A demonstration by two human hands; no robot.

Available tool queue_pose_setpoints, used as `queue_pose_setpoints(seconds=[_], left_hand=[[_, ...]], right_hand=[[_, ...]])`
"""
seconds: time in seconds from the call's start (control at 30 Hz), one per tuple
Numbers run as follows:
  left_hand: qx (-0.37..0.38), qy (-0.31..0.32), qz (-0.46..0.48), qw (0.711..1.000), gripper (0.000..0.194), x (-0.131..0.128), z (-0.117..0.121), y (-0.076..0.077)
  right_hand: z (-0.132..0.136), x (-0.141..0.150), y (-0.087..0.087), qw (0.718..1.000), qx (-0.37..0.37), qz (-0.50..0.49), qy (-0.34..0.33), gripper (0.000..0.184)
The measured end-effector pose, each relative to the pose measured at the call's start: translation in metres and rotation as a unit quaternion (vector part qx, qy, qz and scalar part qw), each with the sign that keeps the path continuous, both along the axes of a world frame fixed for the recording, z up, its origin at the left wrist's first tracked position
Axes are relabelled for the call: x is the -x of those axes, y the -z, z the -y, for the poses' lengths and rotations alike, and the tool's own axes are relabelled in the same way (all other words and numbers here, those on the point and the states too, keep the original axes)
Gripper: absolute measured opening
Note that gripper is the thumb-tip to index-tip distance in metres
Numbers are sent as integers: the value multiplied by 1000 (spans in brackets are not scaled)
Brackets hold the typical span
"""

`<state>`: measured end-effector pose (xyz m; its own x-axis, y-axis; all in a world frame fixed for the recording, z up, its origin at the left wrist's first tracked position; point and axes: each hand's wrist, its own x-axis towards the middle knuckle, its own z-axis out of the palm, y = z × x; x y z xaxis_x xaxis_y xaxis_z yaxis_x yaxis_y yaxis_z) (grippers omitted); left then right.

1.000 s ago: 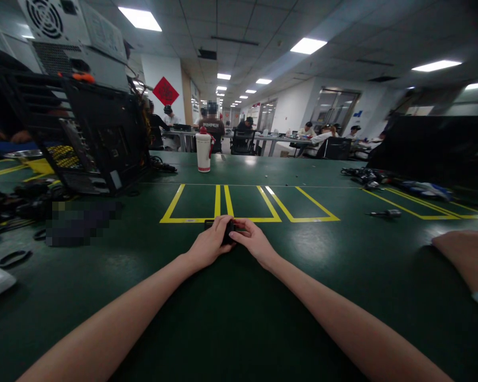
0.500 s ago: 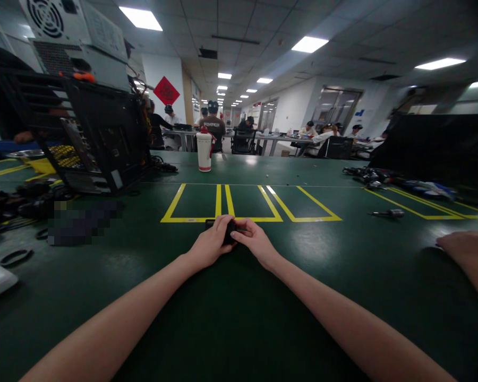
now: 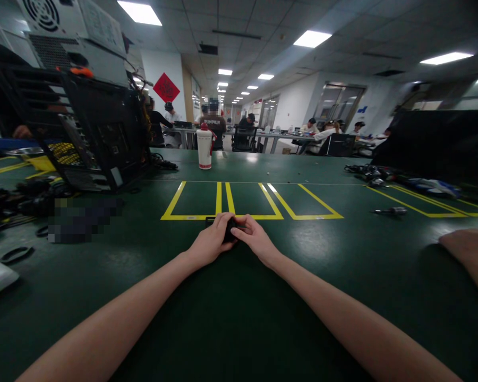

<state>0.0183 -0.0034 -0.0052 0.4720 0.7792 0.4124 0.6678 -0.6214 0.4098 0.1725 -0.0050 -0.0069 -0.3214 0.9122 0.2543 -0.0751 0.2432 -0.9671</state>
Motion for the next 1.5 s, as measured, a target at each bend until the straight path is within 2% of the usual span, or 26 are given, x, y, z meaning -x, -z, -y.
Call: queue_pose_setpoints(seconds=[0.1,0.2,0.43,0.6,0.73,0.83,1.0,1.17,1.3,1.5], left_hand=[[-7,-2,-3,1000,57,-1,0,0],[-4,-2,-5,1000,58,-1,0,0],[1,-8,-11,1000,61,0,-1,1],[-12,-5,-2,1000,58,-1,-2,3],[-14,-8,-8,1000,58,-1,-2,3],[-9,-7,-8,1000,58,-1,-2,3],[-1,-17,-16,1000,61,-1,-2,2],[-3,-11,-7,1000,55,-2,-1,1],[1,-13,-8,1000,56,-1,0,-2],[7,-13,-9,1000,59,-1,1,-2]], right_hand=[[-3,0,1,1000,-7,10,20,28],[-6,-1,3,999,17,26,24,34],[-4,-1,5,1000,12,-15,-25,36],[-3,1,4,1000,-11,3,19,25],[-6,0,5,999,8,17,33,31],[-7,-1,5,999,35,15,15,34],[-2,-1,3,999,20,-18,-21,35],[-1,1,3,1000,3,9,19,26],[-5,0,4,999,23,23,35,33],[-1,0,-1,999,40,-14,-17,37]])
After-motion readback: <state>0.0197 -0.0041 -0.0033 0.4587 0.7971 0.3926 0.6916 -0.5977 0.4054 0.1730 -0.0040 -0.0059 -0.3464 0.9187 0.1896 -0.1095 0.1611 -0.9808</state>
